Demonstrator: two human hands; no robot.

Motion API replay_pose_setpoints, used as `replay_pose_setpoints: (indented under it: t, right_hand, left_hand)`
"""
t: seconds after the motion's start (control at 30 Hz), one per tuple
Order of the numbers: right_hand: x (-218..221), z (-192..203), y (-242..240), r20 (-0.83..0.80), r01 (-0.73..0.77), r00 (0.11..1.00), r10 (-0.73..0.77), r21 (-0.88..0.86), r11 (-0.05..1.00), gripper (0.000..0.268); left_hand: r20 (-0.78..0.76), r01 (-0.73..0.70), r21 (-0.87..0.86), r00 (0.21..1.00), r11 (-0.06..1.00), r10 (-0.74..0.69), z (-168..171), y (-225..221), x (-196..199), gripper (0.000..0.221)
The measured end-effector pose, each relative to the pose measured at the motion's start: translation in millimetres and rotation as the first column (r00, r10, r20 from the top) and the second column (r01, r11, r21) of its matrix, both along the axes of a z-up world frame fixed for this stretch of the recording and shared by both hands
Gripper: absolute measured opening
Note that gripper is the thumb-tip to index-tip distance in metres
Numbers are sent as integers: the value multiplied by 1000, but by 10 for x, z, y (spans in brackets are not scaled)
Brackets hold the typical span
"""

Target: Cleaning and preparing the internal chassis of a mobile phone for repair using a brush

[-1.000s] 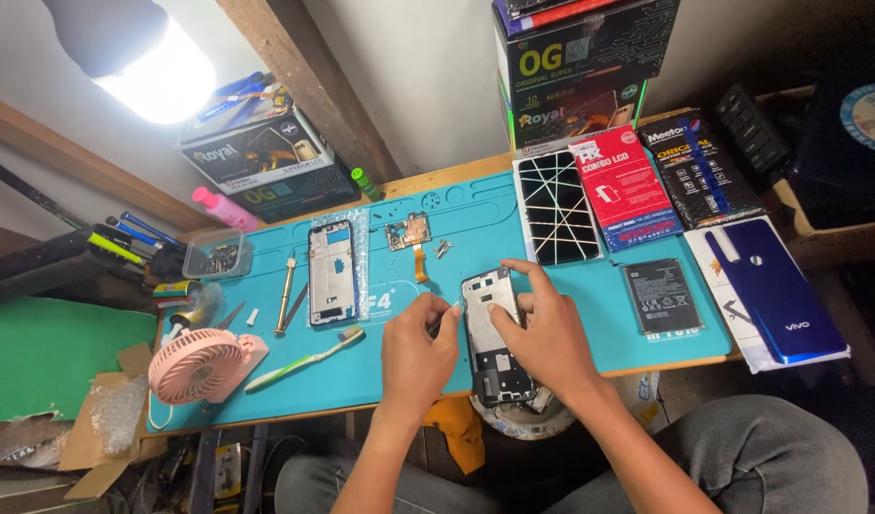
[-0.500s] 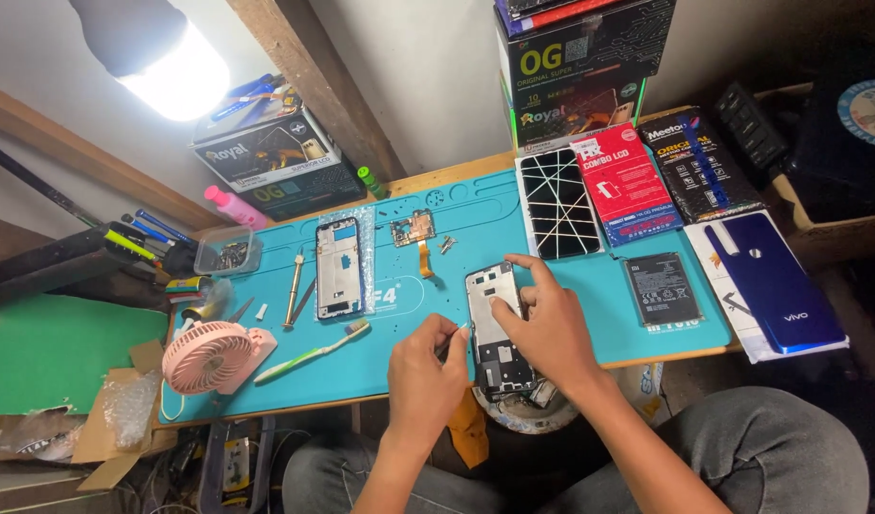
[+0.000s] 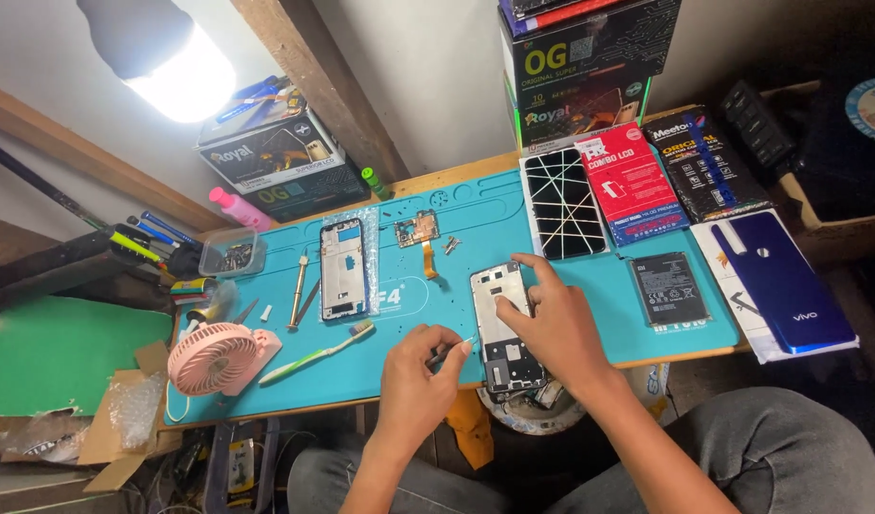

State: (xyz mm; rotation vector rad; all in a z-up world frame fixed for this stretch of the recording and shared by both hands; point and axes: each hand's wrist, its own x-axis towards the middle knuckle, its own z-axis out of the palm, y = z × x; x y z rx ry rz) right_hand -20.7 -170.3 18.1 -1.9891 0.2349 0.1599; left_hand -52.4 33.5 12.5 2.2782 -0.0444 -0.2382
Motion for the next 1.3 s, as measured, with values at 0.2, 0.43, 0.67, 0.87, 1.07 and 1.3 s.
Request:
replay_pose_setpoints:
  t: [0.2,0.43,0.67,0.87,1.07,1.3]
  right_hand:
    - [8,9,7,29,-1,1000,1,-8,1000,60]
    - [7,-22,11,28,-10,1000,10,-3,1000,60]
    - [9,-63,11,60,-13,998,13,-14,1000,61]
    - [4,-75,-7,76,-20,997,19,8,1000,59]
    - [11,-42,-2,75,-14,997,13,12,1000,59]
    - [-13,-92,-17,107,-31,994,32,-10,999,60]
  left_hand:
    - [-18,-24,3,1000,1000,24,29,-9,22,21]
    - [-6,-13,13,1000,1000,13,7,-17,1,21]
    - [148,-7,65,989,998,-3,-68,-67,89,23]
    - [124,-30,92,992,995,19,-34,-112,-47,25]
    - [85,-35,115,996,993,25,24,-99,-216,27]
    - [87,-2,121,996,993,-8,-20,-80,-153,31]
